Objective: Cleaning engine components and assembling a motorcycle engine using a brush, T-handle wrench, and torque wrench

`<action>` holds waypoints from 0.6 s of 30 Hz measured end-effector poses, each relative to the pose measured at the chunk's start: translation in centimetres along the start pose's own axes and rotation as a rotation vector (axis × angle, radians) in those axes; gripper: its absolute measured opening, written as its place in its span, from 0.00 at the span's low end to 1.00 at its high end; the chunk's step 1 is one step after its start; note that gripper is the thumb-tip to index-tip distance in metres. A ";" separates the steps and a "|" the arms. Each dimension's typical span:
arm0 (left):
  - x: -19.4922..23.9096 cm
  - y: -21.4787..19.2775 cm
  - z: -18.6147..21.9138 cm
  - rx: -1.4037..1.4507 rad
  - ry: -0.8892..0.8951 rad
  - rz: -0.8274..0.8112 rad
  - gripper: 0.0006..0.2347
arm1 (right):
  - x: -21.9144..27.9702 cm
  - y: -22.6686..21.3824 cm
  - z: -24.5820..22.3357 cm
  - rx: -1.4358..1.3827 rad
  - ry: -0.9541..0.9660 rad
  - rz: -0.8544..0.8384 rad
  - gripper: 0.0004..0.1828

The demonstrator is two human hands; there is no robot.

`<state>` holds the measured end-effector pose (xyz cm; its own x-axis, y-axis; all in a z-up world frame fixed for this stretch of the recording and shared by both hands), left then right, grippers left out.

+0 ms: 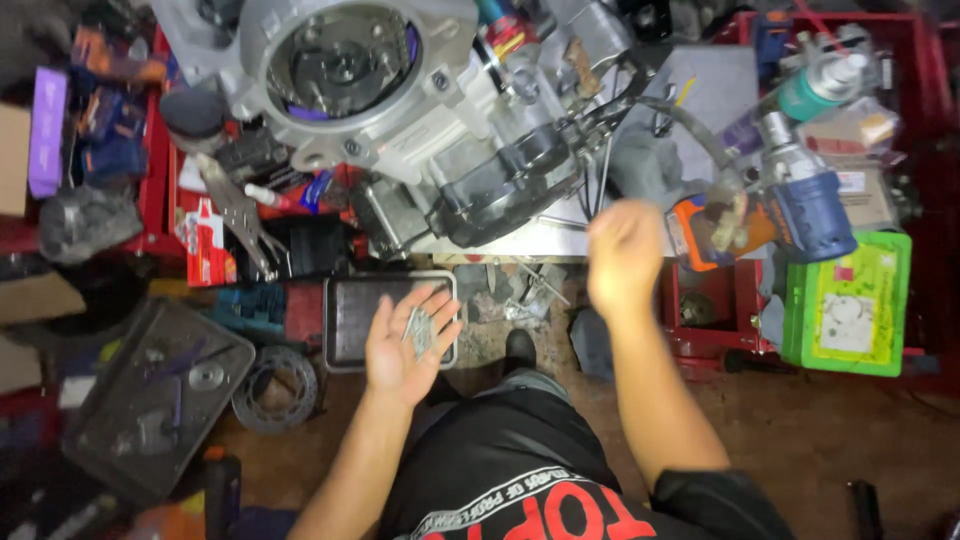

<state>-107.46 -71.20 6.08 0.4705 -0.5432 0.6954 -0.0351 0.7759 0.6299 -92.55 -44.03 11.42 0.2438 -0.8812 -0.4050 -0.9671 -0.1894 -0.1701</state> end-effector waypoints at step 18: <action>0.3 5.2 -4.0 0.087 0.012 -0.377 0.30 | 7.9 3.7 -9.3 0.154 -0.349 -0.680 0.19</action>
<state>-103.99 -66.03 8.14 0.4747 -0.7811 0.4057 0.0678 0.4920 0.8679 -94.85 -55.70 16.01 0.8132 -0.4007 -0.4222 -0.5820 -0.5548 -0.5945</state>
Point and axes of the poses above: each hand's wrist, its own x-axis away from the middle knuckle, its own y-axis out of the palm, z = x × y, the point moved 4 cm from there along -x, towards the middle knuckle, and after that the axes turned 6 degrees about z, right-handed, at the moved point
